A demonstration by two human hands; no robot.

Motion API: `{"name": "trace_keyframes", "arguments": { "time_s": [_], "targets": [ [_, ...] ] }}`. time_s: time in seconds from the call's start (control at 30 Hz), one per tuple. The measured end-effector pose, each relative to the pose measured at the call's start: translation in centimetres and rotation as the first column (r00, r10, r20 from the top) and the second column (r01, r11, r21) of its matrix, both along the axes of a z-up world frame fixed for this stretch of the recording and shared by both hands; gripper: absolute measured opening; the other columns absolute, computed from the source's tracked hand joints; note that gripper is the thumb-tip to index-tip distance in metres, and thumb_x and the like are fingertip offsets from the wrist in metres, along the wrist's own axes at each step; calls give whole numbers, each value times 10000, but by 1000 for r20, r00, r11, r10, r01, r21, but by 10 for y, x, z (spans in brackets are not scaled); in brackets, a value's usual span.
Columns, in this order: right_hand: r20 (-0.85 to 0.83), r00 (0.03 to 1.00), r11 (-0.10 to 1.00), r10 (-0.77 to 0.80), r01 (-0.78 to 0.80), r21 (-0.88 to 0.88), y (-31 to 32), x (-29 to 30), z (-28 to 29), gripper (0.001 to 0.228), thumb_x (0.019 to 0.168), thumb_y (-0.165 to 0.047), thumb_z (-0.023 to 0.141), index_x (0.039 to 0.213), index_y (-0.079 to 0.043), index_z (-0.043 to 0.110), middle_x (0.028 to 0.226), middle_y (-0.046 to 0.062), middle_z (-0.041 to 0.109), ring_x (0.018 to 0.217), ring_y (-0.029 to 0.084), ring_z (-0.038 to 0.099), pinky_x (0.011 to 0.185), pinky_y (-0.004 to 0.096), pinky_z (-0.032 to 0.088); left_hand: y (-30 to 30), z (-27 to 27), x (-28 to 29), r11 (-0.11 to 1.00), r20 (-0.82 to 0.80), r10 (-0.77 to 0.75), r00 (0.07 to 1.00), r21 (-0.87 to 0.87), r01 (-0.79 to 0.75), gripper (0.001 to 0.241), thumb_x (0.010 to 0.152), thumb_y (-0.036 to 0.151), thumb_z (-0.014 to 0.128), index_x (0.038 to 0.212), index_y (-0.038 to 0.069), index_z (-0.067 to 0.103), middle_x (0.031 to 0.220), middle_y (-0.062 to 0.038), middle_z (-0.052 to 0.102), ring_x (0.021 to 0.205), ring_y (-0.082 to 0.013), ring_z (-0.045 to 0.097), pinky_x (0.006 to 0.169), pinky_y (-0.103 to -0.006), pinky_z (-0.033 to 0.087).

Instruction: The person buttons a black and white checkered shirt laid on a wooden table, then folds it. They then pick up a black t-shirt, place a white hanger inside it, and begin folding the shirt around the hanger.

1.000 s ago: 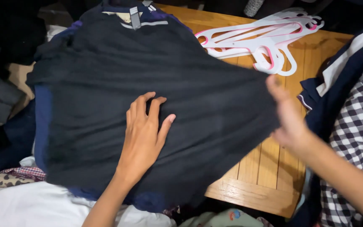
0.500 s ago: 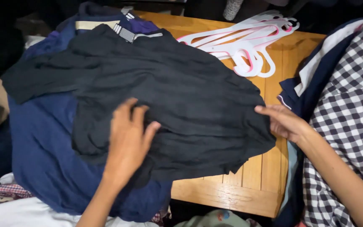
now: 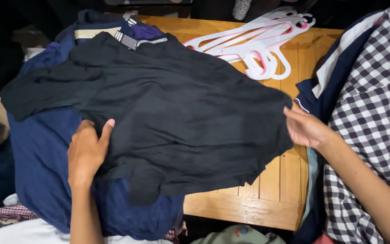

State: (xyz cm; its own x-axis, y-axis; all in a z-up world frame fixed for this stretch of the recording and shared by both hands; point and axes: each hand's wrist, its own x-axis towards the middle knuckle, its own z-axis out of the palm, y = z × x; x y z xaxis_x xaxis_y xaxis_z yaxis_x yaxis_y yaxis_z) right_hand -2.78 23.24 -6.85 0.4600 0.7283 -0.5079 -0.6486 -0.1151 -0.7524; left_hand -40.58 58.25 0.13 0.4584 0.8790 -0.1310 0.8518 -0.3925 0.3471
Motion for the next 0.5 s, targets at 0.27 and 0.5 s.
{"name": "trace_keyframes", "arguments": {
  "time_s": [0.27,0.5],
  "targets": [
    [18,965,965,-263,263,-21,-12,40,-16,441,1024,-503,628,1308,-169,681,1319,143,678,1127,308,708,972,523,566,2,7,-7,953,385,-232,893,-96,289,222,1110,233,479,1026,29,499,903,-279,563,947,-496,593,844,-593,446],
    [97,892,896,-442,435,89,-16,55,26,568,920,-550,782,1303,-136,710,1320,122,721,1136,249,775,984,403,648,-17,-12,14,810,993,111,-51,-60,583,237,1130,305,344,1352,232,384,1526,-68,478,1430,-230,460,1288,-549,338]
  ]
}}
